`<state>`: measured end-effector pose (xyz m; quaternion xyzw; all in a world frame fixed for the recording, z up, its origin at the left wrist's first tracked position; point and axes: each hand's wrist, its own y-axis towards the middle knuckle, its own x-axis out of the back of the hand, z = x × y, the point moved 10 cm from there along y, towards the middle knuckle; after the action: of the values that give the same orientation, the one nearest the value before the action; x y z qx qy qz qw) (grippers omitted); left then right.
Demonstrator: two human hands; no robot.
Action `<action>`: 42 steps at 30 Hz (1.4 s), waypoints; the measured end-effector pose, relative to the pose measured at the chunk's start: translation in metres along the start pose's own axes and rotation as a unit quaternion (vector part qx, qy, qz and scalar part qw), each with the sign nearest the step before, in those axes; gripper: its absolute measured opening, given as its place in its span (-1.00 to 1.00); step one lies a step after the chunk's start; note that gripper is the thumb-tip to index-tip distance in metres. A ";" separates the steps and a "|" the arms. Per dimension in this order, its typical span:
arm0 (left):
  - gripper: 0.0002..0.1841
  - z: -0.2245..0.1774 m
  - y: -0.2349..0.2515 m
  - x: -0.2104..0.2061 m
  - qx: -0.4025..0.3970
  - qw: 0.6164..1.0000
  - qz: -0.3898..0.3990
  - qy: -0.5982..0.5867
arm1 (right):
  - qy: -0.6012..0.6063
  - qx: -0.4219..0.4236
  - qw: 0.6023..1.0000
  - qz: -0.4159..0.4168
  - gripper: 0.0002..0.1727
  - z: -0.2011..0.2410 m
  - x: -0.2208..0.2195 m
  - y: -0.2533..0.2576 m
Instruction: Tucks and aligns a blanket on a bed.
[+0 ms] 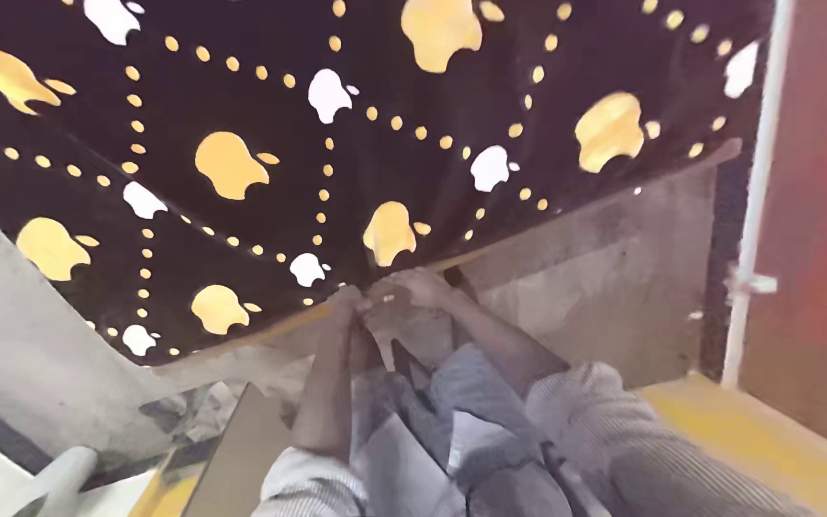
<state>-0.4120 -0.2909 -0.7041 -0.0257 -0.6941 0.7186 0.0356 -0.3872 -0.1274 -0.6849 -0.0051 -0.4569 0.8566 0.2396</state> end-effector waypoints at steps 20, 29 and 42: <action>-0.16 -0.002 -0.019 -0.009 -0.030 0.994 -0.104 -0.015 | -0.051 -0.231 0.956 -0.174 -0.54 -0.161 0.097 -0.140; -0.30 -0.023 -0.028 -0.013 0.024 0.985 -0.169 -0.018 | 0.021 -0.349 0.869 -0.351 -0.63 -0.278 0.201 -0.297; -0.28 -0.391 -0.032 -0.036 -0.046 0.607 -0.047 -0.792 | -0.028 -0.401 0.847 -0.346 -0.41 -0.514 0.343 -0.352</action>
<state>-0.3416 0.0962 -0.6865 0.5845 -0.4840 0.4225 -0.4955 -0.4306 0.5803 -0.6357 0.0817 -0.7395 0.4597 0.4849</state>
